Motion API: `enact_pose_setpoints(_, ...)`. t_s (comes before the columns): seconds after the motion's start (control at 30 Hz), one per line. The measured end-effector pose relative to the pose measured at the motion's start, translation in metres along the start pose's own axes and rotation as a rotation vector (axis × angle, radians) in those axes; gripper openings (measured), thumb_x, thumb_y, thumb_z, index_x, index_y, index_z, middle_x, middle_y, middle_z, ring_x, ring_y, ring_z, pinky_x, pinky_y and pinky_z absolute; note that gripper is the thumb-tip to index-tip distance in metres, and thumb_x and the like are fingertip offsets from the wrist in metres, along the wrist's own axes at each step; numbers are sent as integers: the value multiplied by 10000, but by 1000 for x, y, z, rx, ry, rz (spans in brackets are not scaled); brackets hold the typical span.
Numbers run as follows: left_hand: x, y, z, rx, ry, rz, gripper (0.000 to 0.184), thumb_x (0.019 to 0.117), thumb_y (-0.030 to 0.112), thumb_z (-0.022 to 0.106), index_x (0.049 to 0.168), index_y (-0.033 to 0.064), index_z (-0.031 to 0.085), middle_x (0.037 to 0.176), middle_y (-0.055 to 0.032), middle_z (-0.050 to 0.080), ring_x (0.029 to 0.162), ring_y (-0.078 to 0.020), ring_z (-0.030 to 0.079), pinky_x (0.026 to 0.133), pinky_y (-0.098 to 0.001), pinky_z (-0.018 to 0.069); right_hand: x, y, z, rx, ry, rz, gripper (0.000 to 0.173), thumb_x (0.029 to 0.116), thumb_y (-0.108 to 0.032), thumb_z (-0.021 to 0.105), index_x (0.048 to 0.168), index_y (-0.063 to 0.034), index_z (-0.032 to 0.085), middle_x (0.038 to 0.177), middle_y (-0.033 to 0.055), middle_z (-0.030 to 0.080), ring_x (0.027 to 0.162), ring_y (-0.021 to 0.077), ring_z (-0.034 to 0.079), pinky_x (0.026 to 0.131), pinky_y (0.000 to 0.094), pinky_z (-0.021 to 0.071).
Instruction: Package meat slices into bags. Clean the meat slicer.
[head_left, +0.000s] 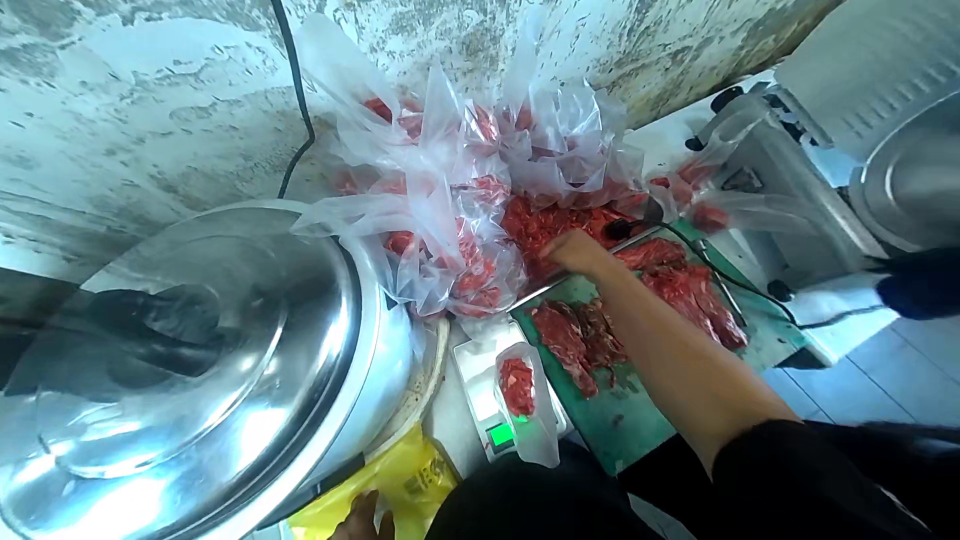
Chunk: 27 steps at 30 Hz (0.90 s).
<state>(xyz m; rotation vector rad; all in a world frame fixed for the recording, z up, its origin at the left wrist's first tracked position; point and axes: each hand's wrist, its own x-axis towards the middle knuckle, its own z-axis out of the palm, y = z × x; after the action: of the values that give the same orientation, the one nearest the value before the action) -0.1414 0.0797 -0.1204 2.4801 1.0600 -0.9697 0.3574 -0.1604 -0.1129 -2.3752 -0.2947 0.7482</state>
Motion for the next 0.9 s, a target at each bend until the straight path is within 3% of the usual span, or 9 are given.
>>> enact_pose_setpoints(0.07,0,3,-2,5,-8,3,501,986,407,542,1364,96,647,1311,-188,672,1086,-419,692,892,-623,540,-17,-10,-17,83,15,20,167,940,-177,693,1032,-58,767,994,162,744,938,326,713,877,597,558)
enact_pose_setpoints(0.2,4,4,-5,-10,-10,11,496,979,415,559,1337,88,665,1252,-191,698,1077,-421,695,885,-635,540,-48,-29,-45,217,12,-31,149,942,-49,638,1044,-33,746,877,105,726,724,196,689,725,408,601)
enact_pose_setpoints(0.27,6,4,-6,-5,-10,6,487,983,420,553,1328,100,674,1225,-191,709,1079,-421,696,885,-640,538,-58,-34,-54,253,39,-63,137,959,-46,624,1021,-35,746,838,92,724,686,174,683,679,370,598)
enact_pose_setpoints(0.33,7,4,-6,11,-20,2,483,988,425,542,1331,111,674,1221,-189,712,1088,-422,693,888,-638,537,-56,-31,-57,189,79,-77,144,968,-86,620,1013,-59,753,844,86,722,693,179,670,681,398,577)
enact_pose_setpoints(0.43,7,5,-7,30,-26,3,490,990,433,535,1333,110,671,1226,-194,708,1088,-423,692,883,-639,537,-34,-14,-50,27,99,-63,163,970,-143,623,1032,-65,752,900,127,725,787,263,690,756,526,568)
enact_pose_setpoints(0.57,6,5,-3,27,-16,-10,486,984,428,544,1335,115,668,1215,-180,715,1076,-410,699,880,-628,544,1,7,-25,-244,35,65,257,974,-252,616,1035,-46,757,1069,211,720,1053,406,680,896,687,510)
enact_pose_setpoints(0.7,3,9,-3,20,-14,-30,491,982,431,550,1334,110,671,1247,-169,705,1084,-408,696,895,-623,540,16,-1,9,-498,-158,114,403,876,-406,740,996,-22,749,1106,220,710,1105,414,662,906,692,501)
enact_pose_setpoints(0.9,1,7,-3,-10,-8,-22,487,979,422,561,1318,91,675,1241,-193,701,1076,-424,693,891,-644,533,14,-23,26,-578,-217,78,315,960,-247,639,1020,54,713,1192,262,676,1166,430,641,938,666,504)
